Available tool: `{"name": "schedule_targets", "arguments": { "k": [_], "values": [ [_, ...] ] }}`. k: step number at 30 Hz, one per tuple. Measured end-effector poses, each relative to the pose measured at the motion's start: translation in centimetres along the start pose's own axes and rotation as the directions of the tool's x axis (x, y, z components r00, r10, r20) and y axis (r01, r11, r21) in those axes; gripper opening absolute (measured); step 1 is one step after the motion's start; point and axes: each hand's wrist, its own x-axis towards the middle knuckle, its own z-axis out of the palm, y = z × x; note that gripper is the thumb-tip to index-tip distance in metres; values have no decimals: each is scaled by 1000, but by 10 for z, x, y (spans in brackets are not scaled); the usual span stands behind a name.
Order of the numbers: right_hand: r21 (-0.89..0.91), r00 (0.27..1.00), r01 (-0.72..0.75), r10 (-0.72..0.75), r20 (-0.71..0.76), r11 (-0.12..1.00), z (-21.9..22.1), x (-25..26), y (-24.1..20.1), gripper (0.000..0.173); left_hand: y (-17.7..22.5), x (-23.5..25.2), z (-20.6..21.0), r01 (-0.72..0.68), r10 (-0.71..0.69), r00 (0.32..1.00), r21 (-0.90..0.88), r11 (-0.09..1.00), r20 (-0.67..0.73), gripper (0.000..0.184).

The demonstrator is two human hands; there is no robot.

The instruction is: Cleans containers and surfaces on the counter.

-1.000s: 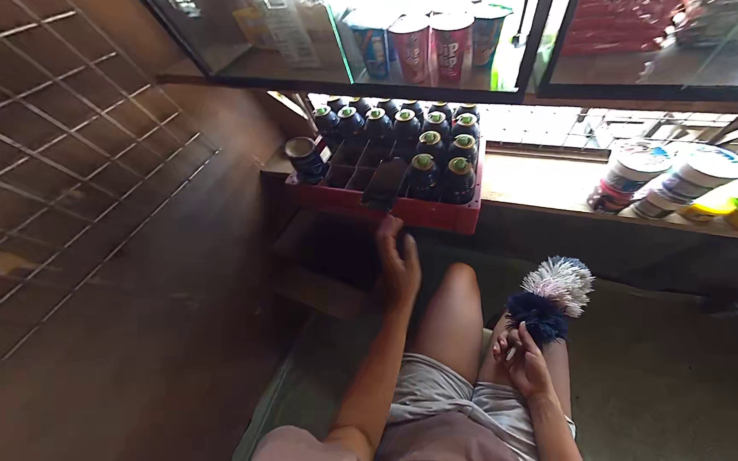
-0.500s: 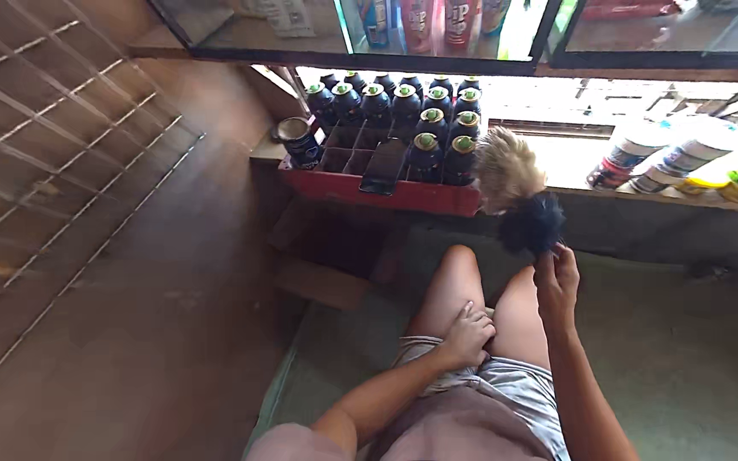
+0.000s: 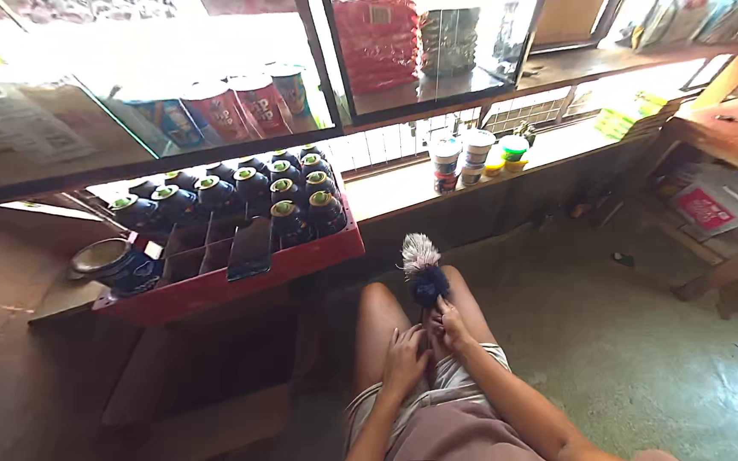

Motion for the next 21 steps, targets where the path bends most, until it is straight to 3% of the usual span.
{"name": "schedule_targets", "arguments": {
  "k": [4, 7, 10, 13, 15, 18, 21],
  "values": [
    [44, 974, 121, -127, 187, 992, -4, 0, 6, 23, -1, -3, -2, 15, -18, 998, -41, 999, -66, 44],
    [-68, 924, 190, -155, 349, 979, -10, 2, 9, 23, -4, -7, -5, -25, 9, 989, -107, 994, -148, 36],
    [-197, 914, 234, -147, 378, 952, -10, 0, 9, 24, -3, -9, -7, 26, -37, 997, -174, 984, -65, 35],
    [-352, 934, 315, -222, 280, 881, -14, -8, -6, 26, 7, 5, -13, 143, -210, 972, -437, 888, -107, 36],
    [-340, 916, 397, -344, 206, 853, -25, -12, -27, 27, 20, 21, -30, 60, -259, 932, -598, 799, -253, 35],
    [-163, 865, 487, -500, -48, 858, -39, -17, -71, 26, 44, 65, -68, -139, -179, 901, -652, 745, -396, 46],
    [-99, 747, 617, -621, -236, 780, -56, -28, -118, 18, 71, 127, -109, -209, -114, 893, -625, 753, -435, 68]
  ]
}}
